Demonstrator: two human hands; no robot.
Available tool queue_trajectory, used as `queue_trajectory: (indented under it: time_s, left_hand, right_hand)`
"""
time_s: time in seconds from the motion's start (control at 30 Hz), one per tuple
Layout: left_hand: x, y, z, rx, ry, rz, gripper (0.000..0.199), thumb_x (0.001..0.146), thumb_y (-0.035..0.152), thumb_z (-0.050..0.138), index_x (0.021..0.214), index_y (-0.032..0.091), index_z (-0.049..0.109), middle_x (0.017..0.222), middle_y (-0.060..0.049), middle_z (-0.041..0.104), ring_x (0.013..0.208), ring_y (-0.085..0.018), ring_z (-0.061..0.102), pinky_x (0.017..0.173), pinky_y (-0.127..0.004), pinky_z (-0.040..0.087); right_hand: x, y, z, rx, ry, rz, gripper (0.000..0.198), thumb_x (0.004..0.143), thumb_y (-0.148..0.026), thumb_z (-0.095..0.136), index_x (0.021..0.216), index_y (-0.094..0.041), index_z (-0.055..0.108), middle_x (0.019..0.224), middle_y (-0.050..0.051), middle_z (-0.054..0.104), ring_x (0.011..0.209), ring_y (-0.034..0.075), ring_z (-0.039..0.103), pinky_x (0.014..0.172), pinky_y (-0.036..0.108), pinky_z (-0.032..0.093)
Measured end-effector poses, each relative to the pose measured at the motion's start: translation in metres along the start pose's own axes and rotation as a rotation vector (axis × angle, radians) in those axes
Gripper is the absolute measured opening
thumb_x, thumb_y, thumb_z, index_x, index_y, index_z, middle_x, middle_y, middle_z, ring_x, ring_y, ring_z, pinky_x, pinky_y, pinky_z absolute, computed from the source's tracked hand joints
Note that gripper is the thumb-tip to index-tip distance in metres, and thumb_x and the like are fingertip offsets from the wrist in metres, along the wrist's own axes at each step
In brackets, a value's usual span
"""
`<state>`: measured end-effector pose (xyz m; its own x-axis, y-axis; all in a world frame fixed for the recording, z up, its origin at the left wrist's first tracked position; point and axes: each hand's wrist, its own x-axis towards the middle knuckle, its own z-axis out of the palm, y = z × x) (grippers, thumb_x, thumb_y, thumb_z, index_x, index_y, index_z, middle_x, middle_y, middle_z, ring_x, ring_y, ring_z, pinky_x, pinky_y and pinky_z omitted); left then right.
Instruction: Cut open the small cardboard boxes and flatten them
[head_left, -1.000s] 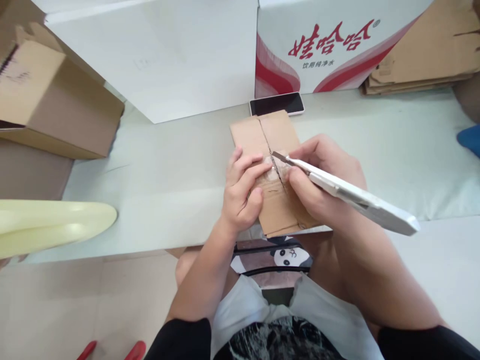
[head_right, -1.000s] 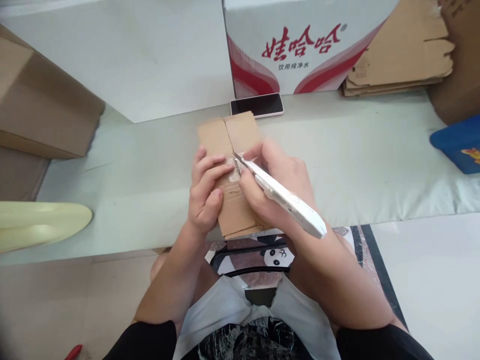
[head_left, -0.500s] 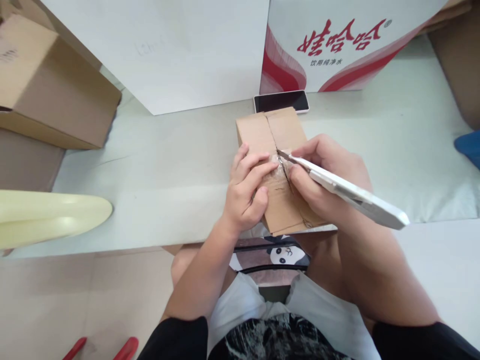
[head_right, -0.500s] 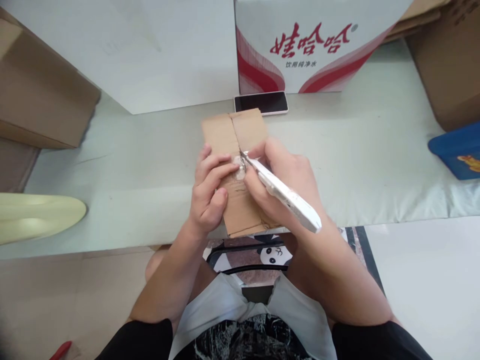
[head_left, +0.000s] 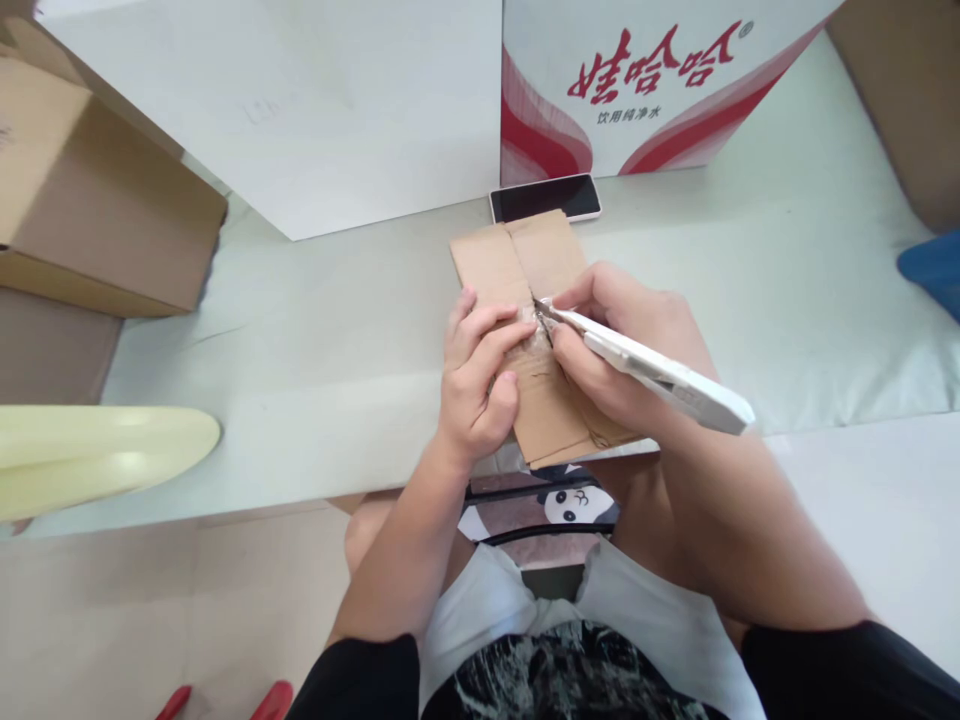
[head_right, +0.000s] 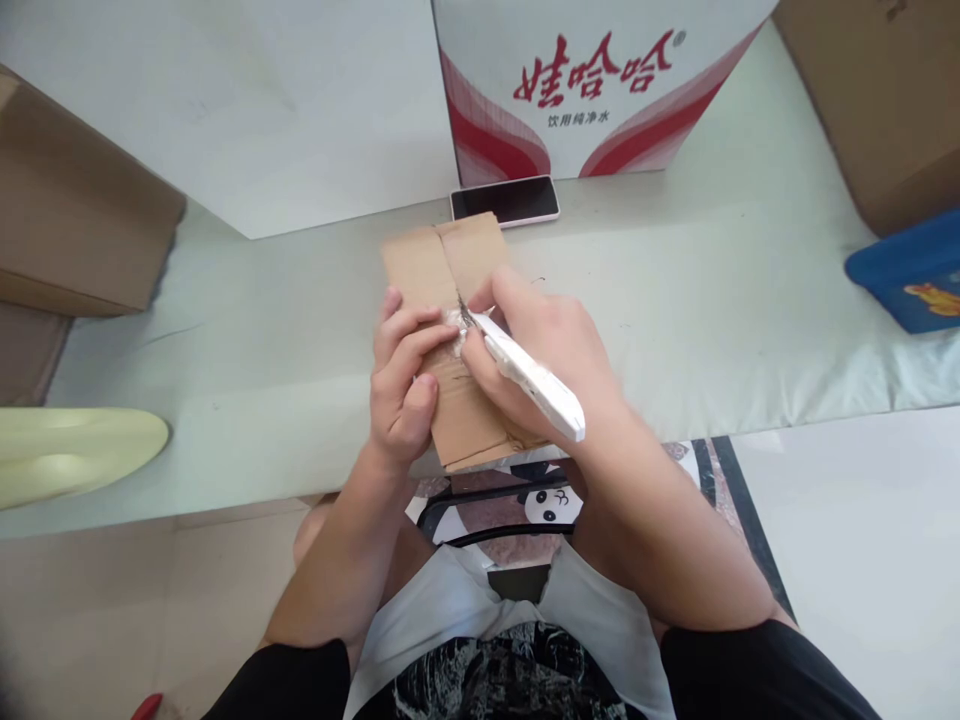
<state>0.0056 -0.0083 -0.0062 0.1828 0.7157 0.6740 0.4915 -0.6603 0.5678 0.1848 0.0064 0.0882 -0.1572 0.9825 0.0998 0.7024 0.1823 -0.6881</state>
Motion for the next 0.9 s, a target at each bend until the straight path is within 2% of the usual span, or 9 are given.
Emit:
queue_trajectory:
  time_s: [0.23, 0.47, 0.63, 0.77, 0.9]
  left_hand:
    - [-0.001, -0.0004, -0.0005, 0.006, -0.01, -0.013, 0.041, 0.106, 0.045, 0.037, 0.131, 0.027, 0.064, 0.136, -0.008, 0.064, 0.147, -0.03, 0.05, 0.132, -0.058, 0.029]
    - [-0.0002, 0.0004, -0.0014, 0.076, -0.031, -0.019, 0.045, 0.107, 0.048, 0.031, 0.129, 0.027, 0.064, 0.134, -0.008, 0.065, 0.142, -0.03, 0.055, 0.131, -0.06, 0.032]
    - [0.0004, 0.0003, -0.0012, 0.049, -0.014, 0.0, 0.042, 0.107, 0.045, 0.034, 0.128, 0.025, 0.065, 0.133, -0.009, 0.065, 0.139, -0.03, 0.057, 0.13, -0.059, 0.034]
    - [-0.0001, 0.0006, -0.0011, 0.062, -0.014, -0.008, 0.042, 0.107, 0.045, 0.034, 0.128, 0.025, 0.064, 0.134, -0.009, 0.066, 0.143, -0.03, 0.054, 0.13, -0.058, 0.033]
    - [-0.0007, -0.0002, -0.0012, 0.062, -0.026, -0.011, 0.044, 0.106, 0.045, 0.032, 0.13, 0.026, 0.064, 0.134, -0.008, 0.065, 0.137, -0.029, 0.059, 0.132, -0.059, 0.03]
  right_hand:
    - [-0.0026, -0.0005, -0.0021, 0.089, 0.038, 0.023, 0.007, 0.079, -0.03, 0.059, 0.083, -0.026, 0.055, 0.07, -0.003, 0.072, 0.058, 0.017, 0.061, 0.059, 0.031, 0.041]
    - [0.0001, -0.0019, -0.0012, -0.003, -0.016, 0.011, 0.012, 0.079, -0.034, 0.057, 0.089, -0.027, 0.058, 0.08, 0.001, 0.077, 0.068, 0.023, 0.068, 0.067, 0.037, 0.048]
    - [0.0023, -0.0018, -0.0001, -0.059, -0.023, 0.007, 0.016, 0.08, -0.036, 0.057, 0.092, -0.026, 0.061, 0.079, 0.002, 0.077, 0.069, 0.024, 0.068, 0.065, 0.036, 0.045]
    - [-0.0001, -0.0022, -0.0007, 0.036, 0.012, 0.023, 0.008, 0.08, -0.032, 0.058, 0.085, -0.026, 0.059, 0.076, 0.001, 0.076, 0.067, 0.022, 0.067, 0.066, 0.035, 0.047]
    - [-0.0042, -0.001, -0.0017, 0.143, 0.063, 0.059, 0.004, 0.075, -0.027, 0.057, 0.08, -0.026, 0.057, 0.065, -0.003, 0.07, 0.056, 0.018, 0.061, 0.062, 0.033, 0.045]
